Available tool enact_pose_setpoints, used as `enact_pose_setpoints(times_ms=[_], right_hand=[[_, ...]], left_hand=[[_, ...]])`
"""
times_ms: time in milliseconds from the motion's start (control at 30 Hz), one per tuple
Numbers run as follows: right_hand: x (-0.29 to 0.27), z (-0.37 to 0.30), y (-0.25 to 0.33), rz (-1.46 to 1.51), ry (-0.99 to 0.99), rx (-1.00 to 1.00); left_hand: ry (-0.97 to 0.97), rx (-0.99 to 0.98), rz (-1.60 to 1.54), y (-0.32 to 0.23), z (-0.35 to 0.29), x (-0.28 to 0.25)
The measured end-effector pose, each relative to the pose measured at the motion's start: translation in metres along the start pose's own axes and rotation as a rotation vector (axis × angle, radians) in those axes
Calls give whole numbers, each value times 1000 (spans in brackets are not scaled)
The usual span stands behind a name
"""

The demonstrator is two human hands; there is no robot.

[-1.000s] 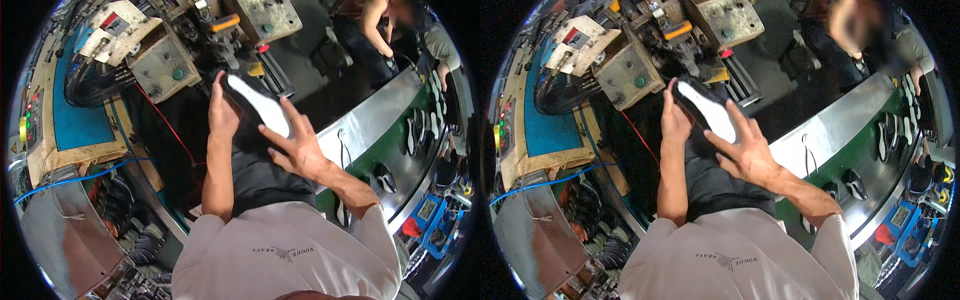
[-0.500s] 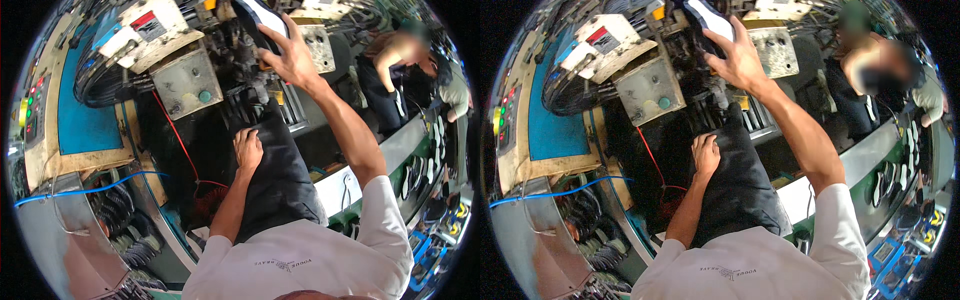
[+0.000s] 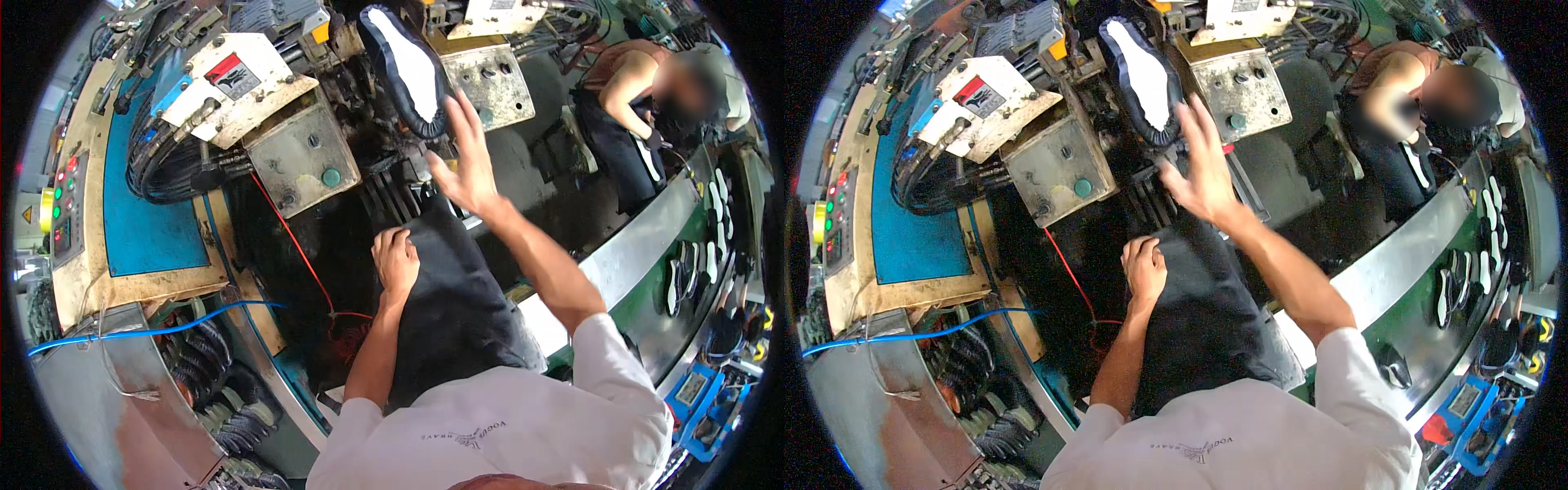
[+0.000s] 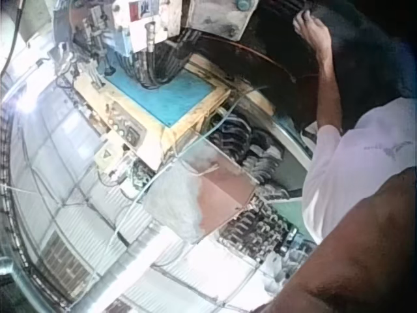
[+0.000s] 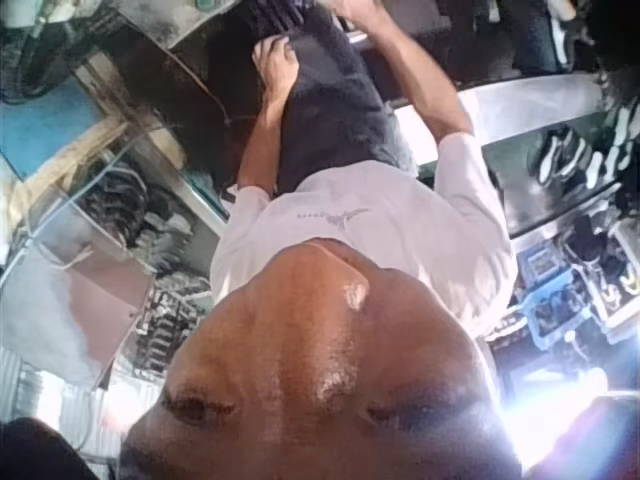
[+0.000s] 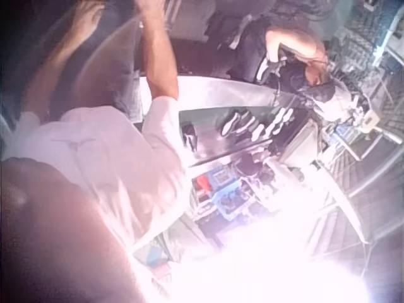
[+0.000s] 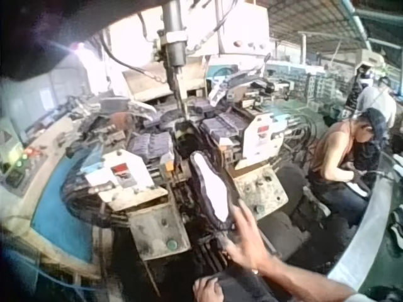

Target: Assemble and process shoe uppers and soles using manufacturing machinery.

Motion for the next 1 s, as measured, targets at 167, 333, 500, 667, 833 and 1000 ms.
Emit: enact_pose_setpoints(times_ms=[167,333,500,667,833,1000], right_hand=[[63,-8,-98,153,197,433],[73,-7,-92,202,325,558],[1,15,-65,451,-60,419],[-14,58,32,-243,37,-194],[13,52,44,-357,-36,-175],[7,58,49,-430,-36,-198]], left_hand=[[-19,8,-22,-6,10,1],[-24,-17,10,0,10,-3],[84,-1,102,-1,16,11],[300,99,-262,0,67,81],[296,108,-556,7,109,177],[267,27,-649,-8,121,160]])
Point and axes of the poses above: each hand's wrist, its own z-axis towards the middle knuckle, its own x-axis out of the palm, y = z × x, the point moved 4 cm from there along z, towards the middle knuckle, and after that the axes turned 10 degrees about x, right-handed, at the moved point
